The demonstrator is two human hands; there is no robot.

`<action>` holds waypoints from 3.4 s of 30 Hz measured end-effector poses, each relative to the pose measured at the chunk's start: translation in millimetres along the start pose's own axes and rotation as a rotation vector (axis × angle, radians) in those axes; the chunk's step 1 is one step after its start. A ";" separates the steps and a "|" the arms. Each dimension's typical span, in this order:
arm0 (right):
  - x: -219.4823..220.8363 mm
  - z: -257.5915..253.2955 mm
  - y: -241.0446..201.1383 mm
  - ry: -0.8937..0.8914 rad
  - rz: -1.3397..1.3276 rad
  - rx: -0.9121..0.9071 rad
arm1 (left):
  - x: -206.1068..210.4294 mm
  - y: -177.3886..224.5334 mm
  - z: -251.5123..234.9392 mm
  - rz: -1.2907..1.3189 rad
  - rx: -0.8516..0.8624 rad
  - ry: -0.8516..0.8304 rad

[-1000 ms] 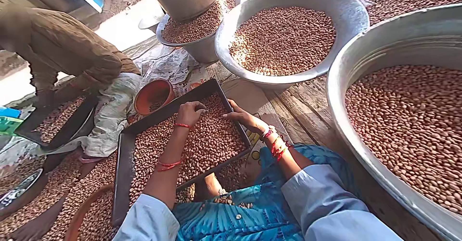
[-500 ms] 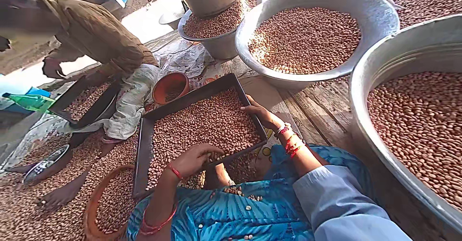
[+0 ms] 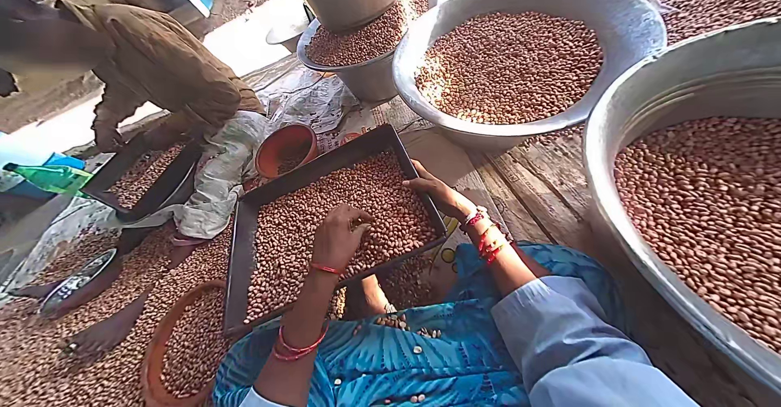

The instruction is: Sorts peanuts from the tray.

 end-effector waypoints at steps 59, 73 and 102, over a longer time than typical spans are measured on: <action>-0.5 -3.5 1.4 -0.024 -0.021 0.004 | -33.8 -145.7 -28.1 0.885 -0.180 0.121; 2.3 1.1 -2.3 0.022 -0.002 0.007 | -16.2 -130.6 8.8 0.466 -0.266 -0.032; -0.9 -1.3 0.7 0.004 0.025 0.006 | -14.8 -136.4 52.2 0.662 -0.174 -0.034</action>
Point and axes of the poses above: each hand's wrist, its own z-axis away from the middle knuckle, its own x-axis out of the palm, y = z × x, the point moved 9 cm from there along -z, towards the middle knuckle, and after that the axes turned 14 degrees about -y, right-handed, at the moved point
